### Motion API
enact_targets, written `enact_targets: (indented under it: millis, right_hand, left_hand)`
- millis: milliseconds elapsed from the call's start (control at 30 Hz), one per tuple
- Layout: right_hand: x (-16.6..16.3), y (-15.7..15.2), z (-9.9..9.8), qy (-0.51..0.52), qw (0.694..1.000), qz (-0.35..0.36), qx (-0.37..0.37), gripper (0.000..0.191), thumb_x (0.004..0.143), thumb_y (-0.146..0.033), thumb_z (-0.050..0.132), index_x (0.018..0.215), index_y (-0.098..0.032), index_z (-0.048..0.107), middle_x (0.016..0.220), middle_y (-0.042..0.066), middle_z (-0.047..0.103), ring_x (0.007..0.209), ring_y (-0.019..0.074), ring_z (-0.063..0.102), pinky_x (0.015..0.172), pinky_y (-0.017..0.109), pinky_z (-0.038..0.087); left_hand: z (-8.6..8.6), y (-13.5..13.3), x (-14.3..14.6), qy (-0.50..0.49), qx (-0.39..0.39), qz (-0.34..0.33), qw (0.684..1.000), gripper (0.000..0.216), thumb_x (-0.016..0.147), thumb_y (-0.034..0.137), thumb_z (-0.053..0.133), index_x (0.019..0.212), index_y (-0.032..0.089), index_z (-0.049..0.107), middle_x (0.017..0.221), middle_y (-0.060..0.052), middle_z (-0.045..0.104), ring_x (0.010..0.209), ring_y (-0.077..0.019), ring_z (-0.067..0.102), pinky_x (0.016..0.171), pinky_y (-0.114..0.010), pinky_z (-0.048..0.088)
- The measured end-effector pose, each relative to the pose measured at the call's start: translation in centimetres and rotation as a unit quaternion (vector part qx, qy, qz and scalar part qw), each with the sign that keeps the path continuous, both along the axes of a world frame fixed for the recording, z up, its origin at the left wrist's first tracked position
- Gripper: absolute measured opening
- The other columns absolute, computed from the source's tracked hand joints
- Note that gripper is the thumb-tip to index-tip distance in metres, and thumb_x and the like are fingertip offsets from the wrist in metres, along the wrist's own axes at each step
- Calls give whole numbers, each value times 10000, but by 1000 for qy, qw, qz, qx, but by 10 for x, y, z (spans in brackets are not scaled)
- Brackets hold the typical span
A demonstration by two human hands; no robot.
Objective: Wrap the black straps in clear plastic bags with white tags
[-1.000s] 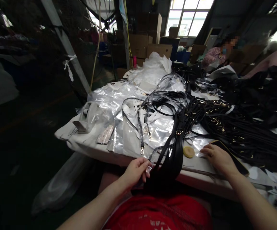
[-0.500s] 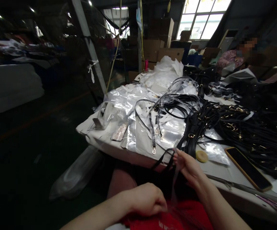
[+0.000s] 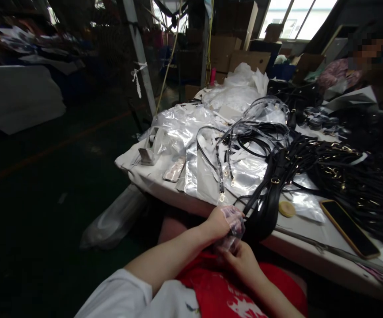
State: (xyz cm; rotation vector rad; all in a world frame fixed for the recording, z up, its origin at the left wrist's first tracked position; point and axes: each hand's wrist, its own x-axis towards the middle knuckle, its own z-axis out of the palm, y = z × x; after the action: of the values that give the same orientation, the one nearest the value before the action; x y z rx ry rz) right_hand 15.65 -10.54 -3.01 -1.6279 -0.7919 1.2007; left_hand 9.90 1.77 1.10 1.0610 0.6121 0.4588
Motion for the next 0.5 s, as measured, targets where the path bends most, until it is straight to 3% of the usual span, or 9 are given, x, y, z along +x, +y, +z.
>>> enact_targets:
  millis: [67, 133, 267, 400, 500]
  right_hand:
    - [-2, -4, -2, 6, 1000, 8, -15, 466, 719, -634, 705, 725, -172, 646, 563, 39, 692, 482, 201, 624, 490, 284, 476]
    - [-1, -7, -2, 3, 1000, 7, -24, 481, 756, -657, 655, 672, -188, 590, 479, 16, 643, 426, 175, 581, 457, 259, 432]
    - [3, -7, -2, -19, 999, -12, -38, 518, 763, -674, 635, 578, -218, 474, 424, 9, 604, 387, 144, 526, 433, 238, 376]
    - [1, -11, -7, -47, 998, -18, -44, 522, 771, -688, 612, 577, -228, 462, 431, 6, 604, 380, 137, 500, 416, 241, 360]
    - [1, -13, -9, -76, 996, 3, -41, 511, 769, -653, 641, 547, -222, 479, 437, -3, 589, 409, 136, 500, 434, 247, 377]
  left_hand:
    - [3, -1, -3, -22, -75, -4, 997, 240, 736, 289, 695, 890, 106, 672, 643, -44, 679, 593, -159, 621, 659, -284, 487]
    - [3, 2, -10, -42, -177, -14, 983, 274, 735, 229, 630, 965, 85, 662, 770, -100, 731, 730, -200, 685, 780, -314, 498]
    - [-1, 13, -28, -101, -332, -33, 937, 415, 730, 253, 497, 1055, 27, 621, 1017, -217, 724, 979, -288, 697, 955, -382, 435]
    - [-1, 26, -37, -126, -359, 7, 925, 439, 827, 407, 476, 1052, 55, 609, 1101, -230, 695, 1057, -309, 668, 935, -390, 443]
    - [2, 31, -35, -77, -285, 84, 952, 388, 863, 457, 564, 991, 95, 627, 901, -131, 727, 878, -221, 703, 828, -303, 482]
